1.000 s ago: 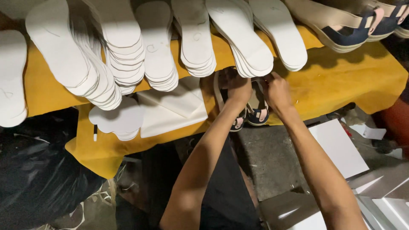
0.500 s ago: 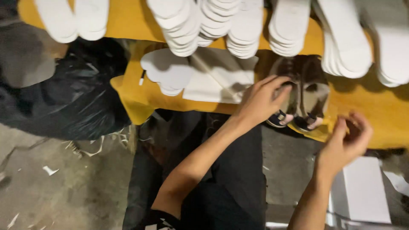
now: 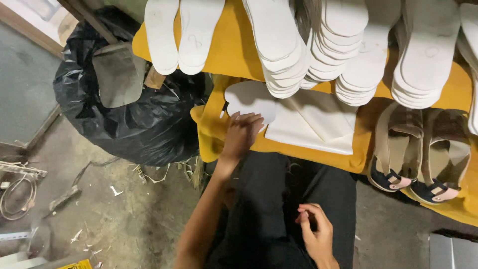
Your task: Packaging shoes by inserting insoles, wrapping them in paper, placing them in a box, and labeling the box.
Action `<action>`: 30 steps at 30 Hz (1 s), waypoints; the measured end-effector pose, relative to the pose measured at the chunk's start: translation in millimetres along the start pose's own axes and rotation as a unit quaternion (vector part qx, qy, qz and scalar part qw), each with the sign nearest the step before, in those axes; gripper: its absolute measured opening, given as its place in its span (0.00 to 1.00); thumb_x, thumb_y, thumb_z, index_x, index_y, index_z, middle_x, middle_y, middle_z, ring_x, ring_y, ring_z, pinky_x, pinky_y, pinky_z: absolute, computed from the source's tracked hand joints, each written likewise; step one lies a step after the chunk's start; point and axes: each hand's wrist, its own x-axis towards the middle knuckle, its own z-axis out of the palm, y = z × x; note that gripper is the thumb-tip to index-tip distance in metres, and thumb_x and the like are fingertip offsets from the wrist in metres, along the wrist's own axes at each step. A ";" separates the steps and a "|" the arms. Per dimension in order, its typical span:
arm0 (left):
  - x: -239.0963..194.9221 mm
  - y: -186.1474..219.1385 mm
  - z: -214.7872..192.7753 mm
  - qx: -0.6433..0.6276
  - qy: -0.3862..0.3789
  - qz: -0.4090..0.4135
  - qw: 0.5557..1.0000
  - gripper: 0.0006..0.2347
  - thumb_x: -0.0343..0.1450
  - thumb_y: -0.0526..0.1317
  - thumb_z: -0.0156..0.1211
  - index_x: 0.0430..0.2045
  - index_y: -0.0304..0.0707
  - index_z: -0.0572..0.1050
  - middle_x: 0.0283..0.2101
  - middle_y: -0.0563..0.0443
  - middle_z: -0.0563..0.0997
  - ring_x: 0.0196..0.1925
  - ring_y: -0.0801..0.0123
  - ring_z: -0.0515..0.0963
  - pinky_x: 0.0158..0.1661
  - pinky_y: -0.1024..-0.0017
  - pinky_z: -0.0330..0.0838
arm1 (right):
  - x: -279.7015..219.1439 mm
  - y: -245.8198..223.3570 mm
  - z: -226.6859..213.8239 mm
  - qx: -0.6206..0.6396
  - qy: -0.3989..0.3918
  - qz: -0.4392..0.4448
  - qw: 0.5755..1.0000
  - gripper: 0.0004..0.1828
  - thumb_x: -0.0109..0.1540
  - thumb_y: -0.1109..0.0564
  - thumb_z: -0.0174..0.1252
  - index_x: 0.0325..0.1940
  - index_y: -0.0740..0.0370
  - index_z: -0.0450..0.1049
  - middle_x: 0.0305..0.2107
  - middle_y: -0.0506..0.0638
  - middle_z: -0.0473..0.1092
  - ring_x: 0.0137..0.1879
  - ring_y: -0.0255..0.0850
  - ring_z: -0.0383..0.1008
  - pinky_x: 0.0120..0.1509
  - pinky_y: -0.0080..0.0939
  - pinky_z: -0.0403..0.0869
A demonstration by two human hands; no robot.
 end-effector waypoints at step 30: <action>-71.9 164.1 -85.7 -0.552 -0.015 -0.259 0.792 0.22 0.66 0.31 0.70 0.56 0.33 0.76 0.46 0.49 0.78 0.47 0.71 0.77 0.44 0.76 0.72 | 49.7 -137.1 -61.8 0.036 0.044 0.195 0.979 0.45 0.54 0.58 0.64 0.76 0.59 0.57 0.68 0.51 0.62 0.69 0.38 0.60 0.70 0.39 0.60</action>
